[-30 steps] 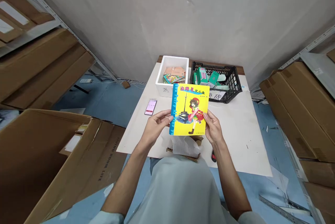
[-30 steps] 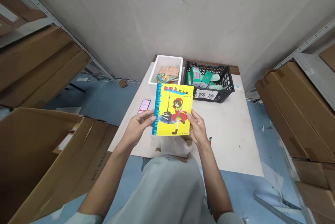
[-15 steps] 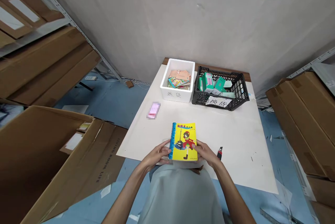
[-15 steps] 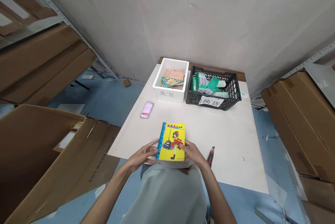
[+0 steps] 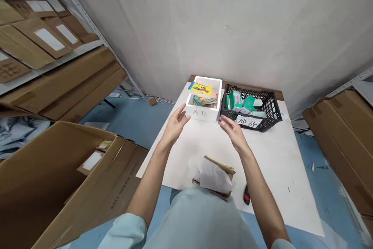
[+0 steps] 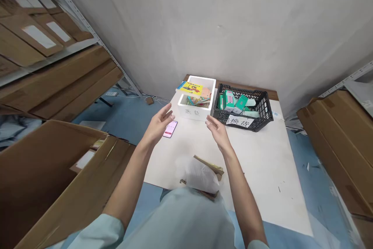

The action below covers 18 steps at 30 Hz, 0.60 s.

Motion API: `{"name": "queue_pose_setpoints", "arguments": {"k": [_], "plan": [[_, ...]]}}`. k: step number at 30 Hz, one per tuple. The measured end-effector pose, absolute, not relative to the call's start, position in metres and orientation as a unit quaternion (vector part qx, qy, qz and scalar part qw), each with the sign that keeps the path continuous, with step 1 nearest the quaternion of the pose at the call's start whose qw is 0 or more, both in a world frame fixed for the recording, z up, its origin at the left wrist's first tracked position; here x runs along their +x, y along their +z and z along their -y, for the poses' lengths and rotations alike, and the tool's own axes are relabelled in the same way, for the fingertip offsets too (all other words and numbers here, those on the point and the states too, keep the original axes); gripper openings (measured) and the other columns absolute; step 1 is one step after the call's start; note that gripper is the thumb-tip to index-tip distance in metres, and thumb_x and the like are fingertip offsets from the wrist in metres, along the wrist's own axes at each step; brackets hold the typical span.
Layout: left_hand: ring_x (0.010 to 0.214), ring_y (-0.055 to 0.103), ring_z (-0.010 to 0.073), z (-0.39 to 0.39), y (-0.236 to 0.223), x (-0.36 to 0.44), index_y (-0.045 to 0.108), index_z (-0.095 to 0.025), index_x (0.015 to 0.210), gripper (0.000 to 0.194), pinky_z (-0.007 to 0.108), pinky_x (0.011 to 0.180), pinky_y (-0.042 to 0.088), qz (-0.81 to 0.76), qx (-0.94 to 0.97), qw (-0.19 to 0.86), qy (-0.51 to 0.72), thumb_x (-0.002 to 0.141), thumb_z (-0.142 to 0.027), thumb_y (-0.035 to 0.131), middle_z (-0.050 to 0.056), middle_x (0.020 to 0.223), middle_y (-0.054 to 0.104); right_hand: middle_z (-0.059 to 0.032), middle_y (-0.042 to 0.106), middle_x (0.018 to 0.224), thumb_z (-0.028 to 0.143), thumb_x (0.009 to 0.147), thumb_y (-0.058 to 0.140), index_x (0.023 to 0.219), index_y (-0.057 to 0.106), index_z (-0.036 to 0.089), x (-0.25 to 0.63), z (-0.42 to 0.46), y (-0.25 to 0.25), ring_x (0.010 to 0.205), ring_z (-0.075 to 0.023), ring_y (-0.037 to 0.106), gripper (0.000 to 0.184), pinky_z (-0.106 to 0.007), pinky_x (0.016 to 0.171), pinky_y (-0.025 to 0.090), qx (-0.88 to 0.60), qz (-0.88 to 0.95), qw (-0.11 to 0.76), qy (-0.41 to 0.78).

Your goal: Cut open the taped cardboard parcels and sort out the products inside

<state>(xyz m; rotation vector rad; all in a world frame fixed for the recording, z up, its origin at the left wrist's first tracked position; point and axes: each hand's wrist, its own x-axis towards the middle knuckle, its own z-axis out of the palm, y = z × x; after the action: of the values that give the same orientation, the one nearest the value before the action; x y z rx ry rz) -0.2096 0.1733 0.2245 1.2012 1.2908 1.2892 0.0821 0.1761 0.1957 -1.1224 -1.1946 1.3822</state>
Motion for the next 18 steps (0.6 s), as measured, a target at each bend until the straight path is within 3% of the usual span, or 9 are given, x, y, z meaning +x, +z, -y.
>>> {"name": "queue_pose_setpoints", "arguments": {"k": [4,11,15,18], "plan": [[0.164,0.048,0.04,-0.136,0.17,-0.209,0.07,-0.021,0.152,0.078,0.055,0.138,0.035,-0.582,0.458,0.517,0.428,0.085,-0.056,0.086,0.017,0.172,0.056,-0.0131,0.076,0.15,0.071,0.082,0.09,0.132,0.084,0.026,0.123,-0.115,0.135,0.147,-0.0373,0.067,0.068,-0.059,0.133,0.044,-0.535,0.454,0.44,0.56],[0.161,0.052,0.0395,-0.039,0.075,-0.203,0.074,-0.022,0.142,0.076,0.052,0.13,0.044,-0.659,0.347,0.604,0.283,0.081,-0.067,0.085,0.02,0.169,0.059,-0.0166,0.079,0.141,0.075,0.071,0.093,0.129,0.081,0.024,0.178,0.029,0.029,0.141,-0.0379,0.07,0.079,-0.055,0.123,0.057,-0.689,0.234,0.383,0.569],[0.133,0.072,0.0399,-0.008,0.049,-0.18,0.079,-0.016,0.127,0.076,0.052,0.114,0.057,-0.643,0.338,0.629,0.276,0.079,-0.076,0.08,0.019,0.136,0.081,-0.0156,0.079,0.139,0.075,0.07,0.093,0.137,0.077,0.024,0.163,0.075,0.005,0.136,-0.0358,0.072,0.086,-0.055,0.118,0.06,-0.702,0.202,0.335,0.595],[0.122,0.076,0.0394,0.005,0.042,-0.16,0.083,-0.014,0.111,0.062,0.053,0.113,0.057,-0.619,0.384,0.633,0.261,0.083,-0.069,0.075,0.014,0.113,0.085,-0.0159,0.076,0.143,0.075,0.073,0.089,0.144,0.073,0.024,0.145,0.085,-0.006,0.131,-0.0348,0.074,0.089,-0.056,0.115,0.06,-0.713,0.202,0.334,0.582]]}}
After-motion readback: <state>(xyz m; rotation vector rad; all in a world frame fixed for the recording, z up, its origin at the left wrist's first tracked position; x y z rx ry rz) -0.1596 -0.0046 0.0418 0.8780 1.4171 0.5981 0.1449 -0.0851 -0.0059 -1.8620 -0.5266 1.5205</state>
